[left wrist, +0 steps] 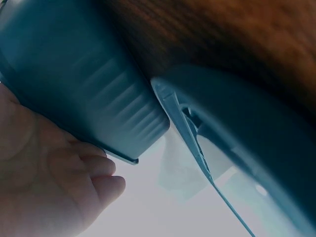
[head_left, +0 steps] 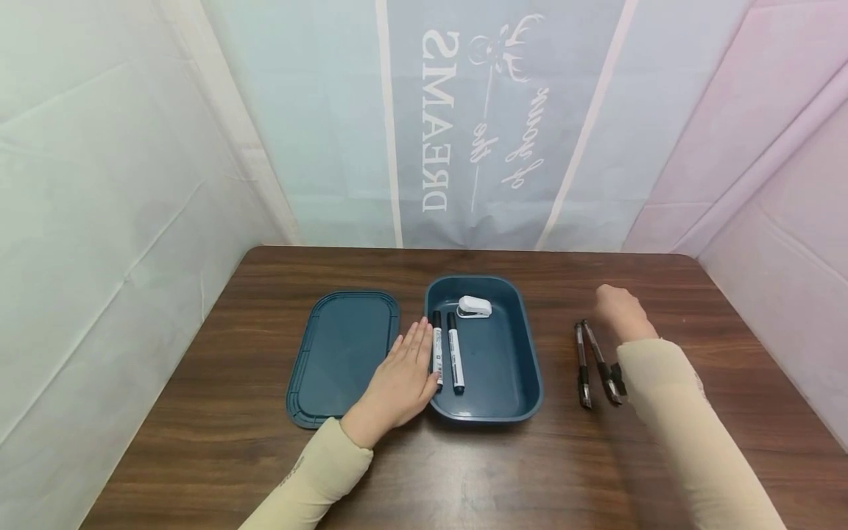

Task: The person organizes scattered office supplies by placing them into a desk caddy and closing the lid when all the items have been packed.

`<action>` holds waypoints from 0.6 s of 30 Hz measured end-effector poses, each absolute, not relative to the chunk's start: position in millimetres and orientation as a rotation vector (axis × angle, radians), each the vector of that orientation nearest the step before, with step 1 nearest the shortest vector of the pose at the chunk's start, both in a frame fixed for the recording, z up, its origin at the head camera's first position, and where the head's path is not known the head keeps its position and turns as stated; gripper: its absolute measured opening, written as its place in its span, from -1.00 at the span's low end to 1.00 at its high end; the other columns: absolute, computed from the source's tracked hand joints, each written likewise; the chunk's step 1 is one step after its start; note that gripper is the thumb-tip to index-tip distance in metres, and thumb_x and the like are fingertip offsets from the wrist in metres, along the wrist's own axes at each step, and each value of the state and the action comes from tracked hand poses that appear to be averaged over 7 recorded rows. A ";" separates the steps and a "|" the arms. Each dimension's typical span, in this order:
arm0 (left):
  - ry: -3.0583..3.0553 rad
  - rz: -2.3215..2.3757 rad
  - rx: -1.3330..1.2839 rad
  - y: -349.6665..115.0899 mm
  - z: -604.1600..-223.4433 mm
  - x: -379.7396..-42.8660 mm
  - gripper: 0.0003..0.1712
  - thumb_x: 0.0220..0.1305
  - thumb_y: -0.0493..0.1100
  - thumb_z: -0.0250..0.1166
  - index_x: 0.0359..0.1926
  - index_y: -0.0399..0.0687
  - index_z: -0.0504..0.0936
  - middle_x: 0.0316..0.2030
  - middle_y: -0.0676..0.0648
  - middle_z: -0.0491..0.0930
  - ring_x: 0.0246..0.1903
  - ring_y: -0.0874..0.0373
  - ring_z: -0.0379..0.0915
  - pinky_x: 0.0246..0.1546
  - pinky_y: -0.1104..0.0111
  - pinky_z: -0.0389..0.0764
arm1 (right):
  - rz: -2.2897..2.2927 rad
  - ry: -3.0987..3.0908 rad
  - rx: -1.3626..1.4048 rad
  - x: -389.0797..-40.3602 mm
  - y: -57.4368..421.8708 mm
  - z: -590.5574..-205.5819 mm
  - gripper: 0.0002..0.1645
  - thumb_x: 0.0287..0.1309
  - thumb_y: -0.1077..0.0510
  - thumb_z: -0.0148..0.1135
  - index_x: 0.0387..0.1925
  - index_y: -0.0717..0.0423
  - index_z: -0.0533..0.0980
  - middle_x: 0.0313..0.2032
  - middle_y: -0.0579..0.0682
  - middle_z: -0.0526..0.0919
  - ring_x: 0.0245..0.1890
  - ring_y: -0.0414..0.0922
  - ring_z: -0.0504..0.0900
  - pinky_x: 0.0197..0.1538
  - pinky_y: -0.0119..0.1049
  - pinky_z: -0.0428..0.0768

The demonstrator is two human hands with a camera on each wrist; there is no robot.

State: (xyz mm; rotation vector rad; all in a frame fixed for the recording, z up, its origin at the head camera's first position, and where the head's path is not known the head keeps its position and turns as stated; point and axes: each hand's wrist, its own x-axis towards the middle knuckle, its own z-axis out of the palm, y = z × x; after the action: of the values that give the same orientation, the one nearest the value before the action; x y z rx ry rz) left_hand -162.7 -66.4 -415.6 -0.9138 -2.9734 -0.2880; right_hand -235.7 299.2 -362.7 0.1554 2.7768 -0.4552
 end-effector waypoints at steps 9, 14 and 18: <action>-2.959 -0.293 -0.922 -66.3 -418.7 -161.3 -0.22 0.39 0.03 -0.05 0.43 -0.36 -0.05 0.44 -0.26 -0.13 0.42 -0.06 -0.22 0.36 0.12 -0.01 | -0.471 2.780 0.223 -228.3 301.0 -385.3 -0.91 -0.04 0.38 0.10 -0.44 0.41 0.46 -0.50 0.23 0.49 -0.54 0.07 0.44 -0.56 -0.20 0.42; -2.948 -0.292 -0.919 -66.0 -420.3 -160.5 -0.22 0.39 0.02 -0.06 0.42 -0.37 -0.05 0.44 -0.26 -0.13 0.42 -0.06 -0.21 0.36 0.12 -0.01 | -0.463 2.785 0.252 -228.0 300.2 -390.9 -0.93 0.00 0.40 0.11 -0.47 0.40 0.49 -0.56 0.17 0.48 -0.60 0.02 0.43 -0.60 -0.25 0.40; -2.939 -0.305 -0.917 -65.9 -421.5 -159.6 -0.22 0.38 0.01 -0.04 0.42 -0.37 -0.04 0.44 -0.27 -0.13 0.42 -0.07 -0.20 0.35 0.12 -0.01 | -0.436 2.804 0.280 -227.4 298.2 -392.3 -0.91 0.02 0.38 0.11 -0.48 0.41 0.48 -0.56 0.18 0.47 -0.58 0.03 0.43 -0.58 -0.24 0.41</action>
State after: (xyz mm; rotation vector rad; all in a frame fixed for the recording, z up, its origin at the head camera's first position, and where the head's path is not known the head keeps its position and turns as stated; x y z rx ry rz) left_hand -159.6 -65.9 -421.5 -0.9166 -2.9385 -0.3054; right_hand -227.4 298.2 -392.3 0.2799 2.8039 -0.4365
